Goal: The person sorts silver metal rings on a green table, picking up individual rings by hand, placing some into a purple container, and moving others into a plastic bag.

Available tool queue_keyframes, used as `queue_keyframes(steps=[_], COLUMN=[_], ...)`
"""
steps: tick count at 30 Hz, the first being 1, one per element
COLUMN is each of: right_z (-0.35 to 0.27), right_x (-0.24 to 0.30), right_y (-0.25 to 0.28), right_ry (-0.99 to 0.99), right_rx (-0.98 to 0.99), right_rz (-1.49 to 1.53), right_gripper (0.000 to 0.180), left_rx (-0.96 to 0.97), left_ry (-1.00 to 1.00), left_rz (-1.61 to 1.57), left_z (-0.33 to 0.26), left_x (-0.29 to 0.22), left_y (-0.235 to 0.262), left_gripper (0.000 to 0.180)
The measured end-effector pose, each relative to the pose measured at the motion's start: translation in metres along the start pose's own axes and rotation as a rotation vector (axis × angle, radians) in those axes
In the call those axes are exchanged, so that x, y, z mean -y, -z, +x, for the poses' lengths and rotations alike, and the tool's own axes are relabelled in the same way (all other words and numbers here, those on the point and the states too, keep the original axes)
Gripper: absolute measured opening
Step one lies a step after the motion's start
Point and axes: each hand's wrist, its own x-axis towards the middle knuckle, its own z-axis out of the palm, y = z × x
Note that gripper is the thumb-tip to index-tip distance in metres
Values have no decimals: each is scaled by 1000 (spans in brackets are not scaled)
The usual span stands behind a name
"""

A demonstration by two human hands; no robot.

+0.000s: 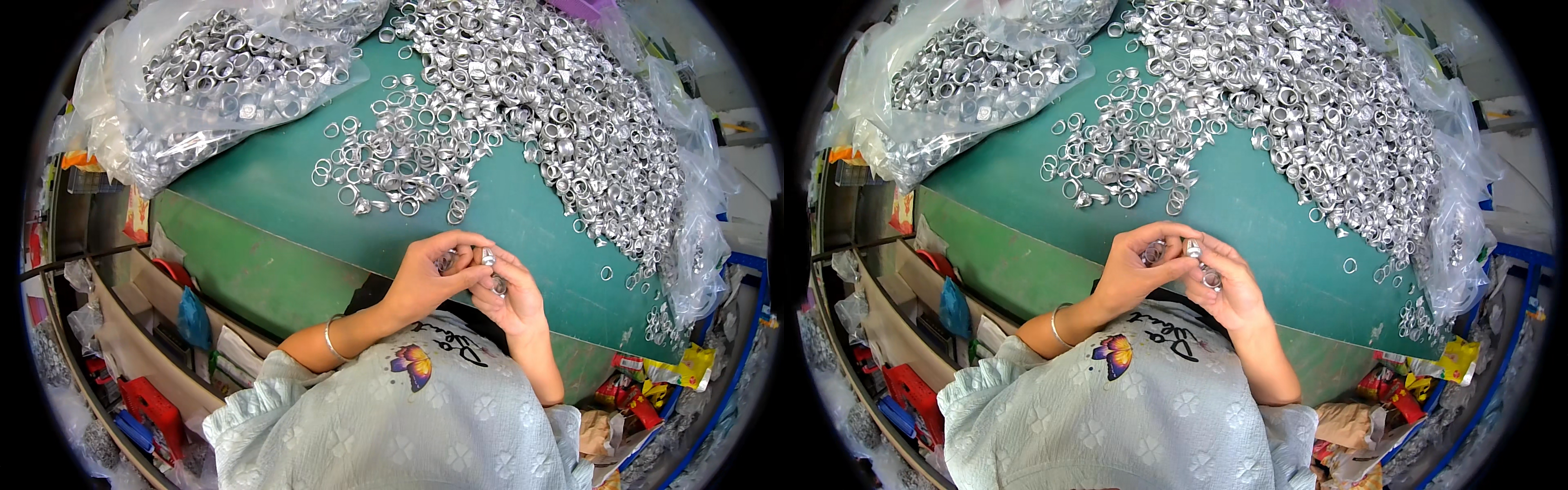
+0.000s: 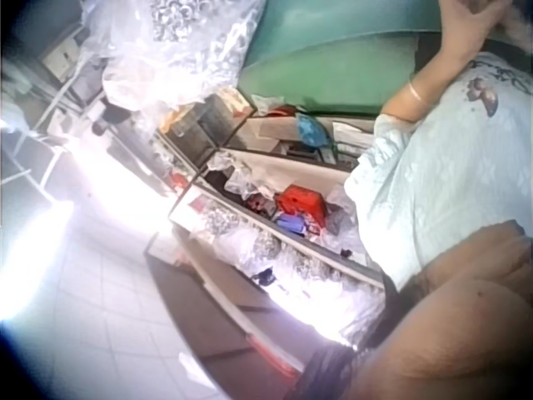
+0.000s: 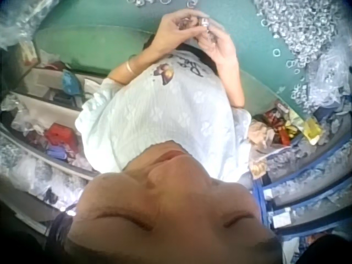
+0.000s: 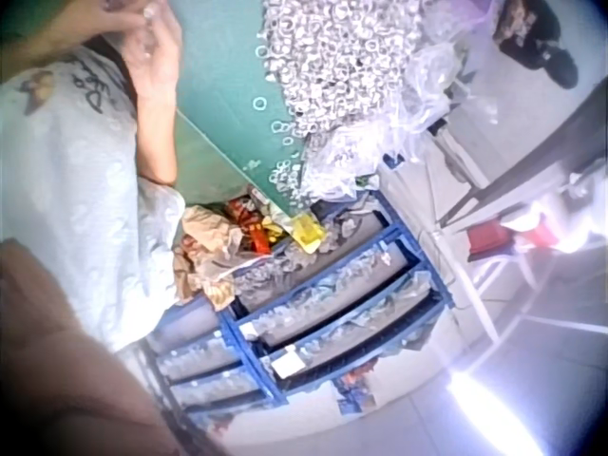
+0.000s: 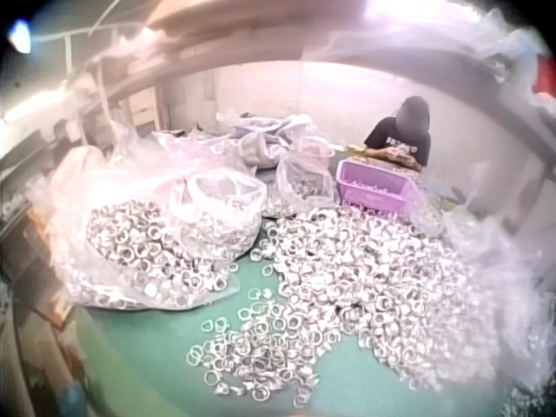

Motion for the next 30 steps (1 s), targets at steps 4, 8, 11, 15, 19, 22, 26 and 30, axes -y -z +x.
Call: queue_keyframes(steps=[4,8,11,15,19,22,26,30], right_z=[1,2,2,2,3,0,-1,-2], right_x=[2,3,3,4,4,4,2,0], right_y=[-13,-16,-11,-19,-21,-24,-22,-24], right_ry=[59,52,57,89,98,115,151,159], right_rx=[-139,-130,-109,-204,-217,-210,-240,-282], right_rz=[-276,-311,-254,-242,-276,-268,-294,-315], right_gripper=[20,28,36,42,47,46,43,38], left_rx=[-14,-22,-40,-25,-12,-2,11,16], left_ry=[-14,-43,32,25,-52,-26,-28,-43], left_rz=[93,103,103,116,149,177,176,196], left_z=[1,1,2,1,0,0,-1,-2], left_x=[-3,-4,-6,-2,-1,-4,-5,-6], left_y=[4,7,10,14,11,11,11,10], left_gripper=[28,27,26,26,28,29,31,32])
